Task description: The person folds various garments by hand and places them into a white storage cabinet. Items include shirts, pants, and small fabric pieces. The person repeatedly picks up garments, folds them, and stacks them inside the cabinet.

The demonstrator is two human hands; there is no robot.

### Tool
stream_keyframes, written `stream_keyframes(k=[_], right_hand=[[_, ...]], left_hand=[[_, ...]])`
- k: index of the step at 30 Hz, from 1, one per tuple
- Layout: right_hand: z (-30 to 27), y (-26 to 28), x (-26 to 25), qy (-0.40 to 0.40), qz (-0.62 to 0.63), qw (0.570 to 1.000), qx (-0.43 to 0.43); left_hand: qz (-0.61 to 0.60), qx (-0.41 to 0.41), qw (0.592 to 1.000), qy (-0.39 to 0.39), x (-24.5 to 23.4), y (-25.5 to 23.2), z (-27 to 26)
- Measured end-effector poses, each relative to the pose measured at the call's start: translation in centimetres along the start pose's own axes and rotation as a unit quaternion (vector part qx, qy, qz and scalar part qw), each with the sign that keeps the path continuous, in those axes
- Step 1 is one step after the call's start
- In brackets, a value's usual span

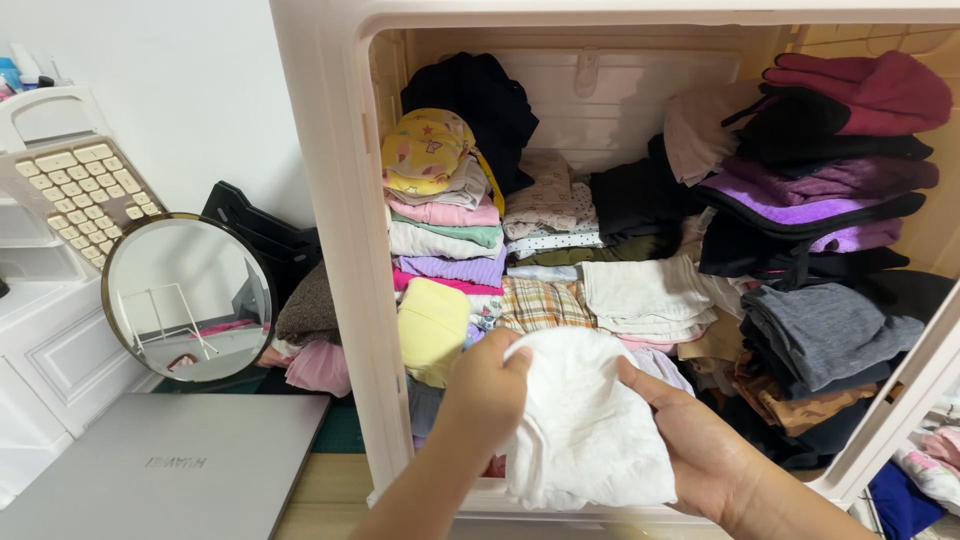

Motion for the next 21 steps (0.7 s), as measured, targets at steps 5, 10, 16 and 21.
stream_keyframes(k=[5, 10, 16, 21], right_hand=[[-0.3, 1.8, -1.3, 0.027, -0.071, 0.997, -0.024], [0.5, 4.3, -3.6, -0.02, -0.175, 0.982, -0.065], [0.8, 9.0, -7.4, -0.101, -0.175, 0.973, -0.113], [0.9, 11.6, -8.5, -0.102, -0.173, 0.971, -0.129]], left_hand=[[-0.007, 0.009, 0.999, -0.038, 0.0, 0.2, 1.9], [0.04, 0.034, 0.996, -0.078, -0.5, 0.5, 3.4], [0.105, -0.006, 0.989, -0.108, -4.3, 1.1, 4.6], [0.054, -0.054, 0.993, -0.094, -4.4, 1.3, 4.3]])
Point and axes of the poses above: each hand's wrist, its own z-axis towards the middle knuckle, its own x-axis out of the palm, y = z × x, the point moved 10 cm from there along z, towards the middle knuckle, and after that the axes turned 4 degrees about -y, right-handed, at the moved point
